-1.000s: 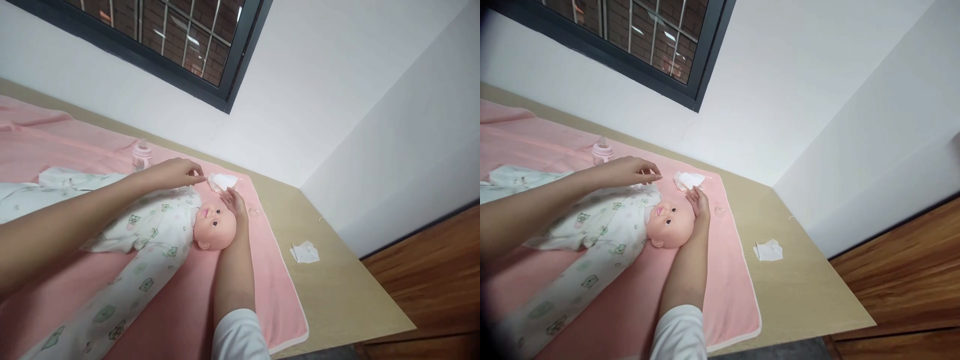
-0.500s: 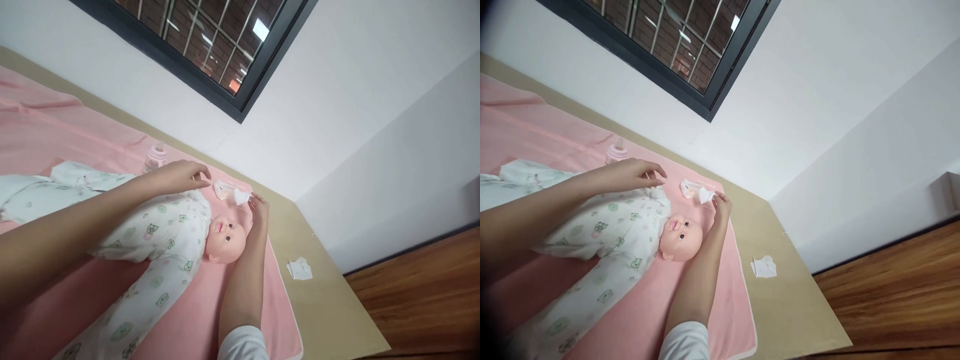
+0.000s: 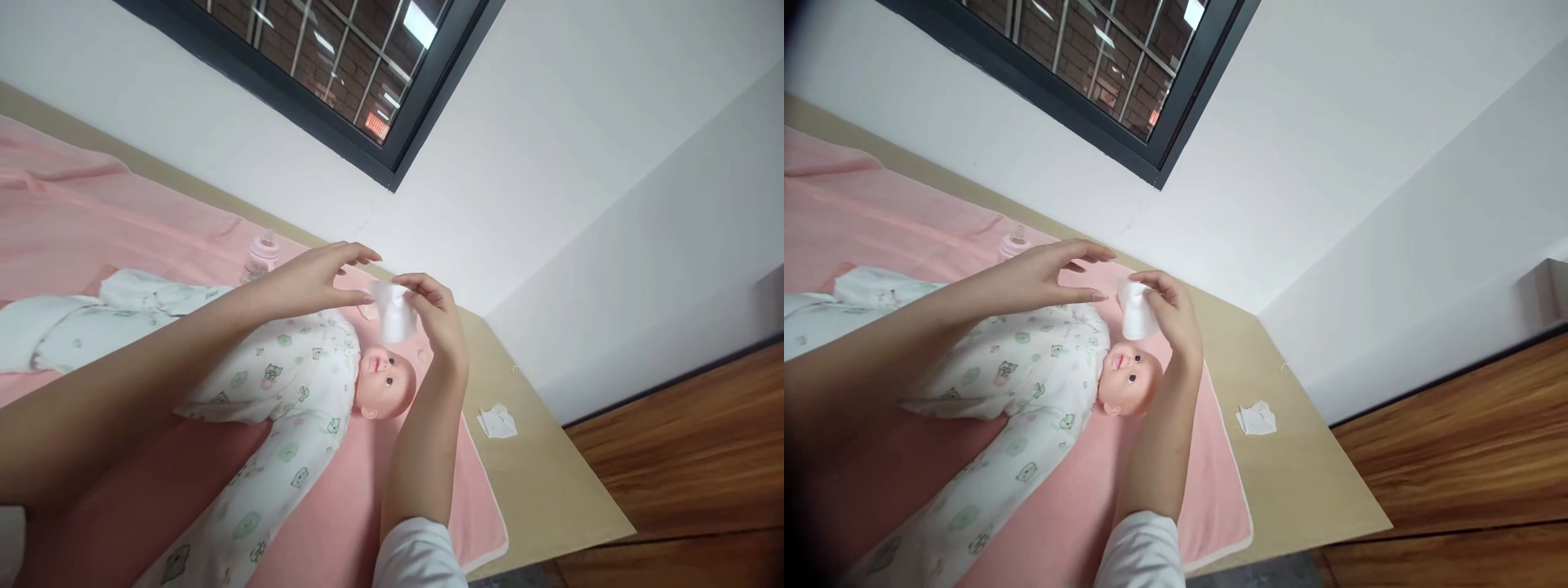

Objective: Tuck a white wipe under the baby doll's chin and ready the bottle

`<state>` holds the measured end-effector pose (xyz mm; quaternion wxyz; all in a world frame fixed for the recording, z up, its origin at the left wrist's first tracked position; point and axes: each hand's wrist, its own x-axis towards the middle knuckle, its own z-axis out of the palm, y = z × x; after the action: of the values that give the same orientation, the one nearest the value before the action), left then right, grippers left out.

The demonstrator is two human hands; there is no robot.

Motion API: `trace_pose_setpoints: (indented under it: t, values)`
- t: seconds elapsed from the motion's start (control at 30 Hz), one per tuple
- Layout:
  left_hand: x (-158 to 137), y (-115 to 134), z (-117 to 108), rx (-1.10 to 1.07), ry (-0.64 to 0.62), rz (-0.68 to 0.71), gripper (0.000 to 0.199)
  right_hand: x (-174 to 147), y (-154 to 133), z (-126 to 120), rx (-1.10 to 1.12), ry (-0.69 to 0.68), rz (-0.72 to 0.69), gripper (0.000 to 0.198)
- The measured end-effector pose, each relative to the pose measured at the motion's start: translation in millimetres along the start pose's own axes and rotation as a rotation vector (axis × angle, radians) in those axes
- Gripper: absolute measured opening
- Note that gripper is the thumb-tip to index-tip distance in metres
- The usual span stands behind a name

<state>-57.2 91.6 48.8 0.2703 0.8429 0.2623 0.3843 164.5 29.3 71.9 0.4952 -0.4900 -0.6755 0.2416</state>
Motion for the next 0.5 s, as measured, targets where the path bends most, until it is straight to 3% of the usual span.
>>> trace_pose_setpoints:
  t: [0.13,0.3,0.37,0.5]
  values:
    - [-4.9,5.4,-11.4,0.017,-0.184,0.004,0.069,-8.4,-23.3,16.7,-0.045,-0.207,-0.113,0.025]
    - [-4.2,5.9,-17.2,-0.048,-0.427,-0.178,0.043,-14.3,-29.8,17.8,-0.087,-0.211,-0.195,0.020]
    - [-4.2,7.0,-17.4,-0.107,-0.452,-0.215,0.034,-15.6,-29.2,15.3,-0.102,-0.161,-0.212,0.018]
    - [-6.5,12.8,-16.5,-0.148,-0.375,-0.213,0.032,-16.3,-26.6,10.7,-0.138,-0.080,-0.213,0.019]
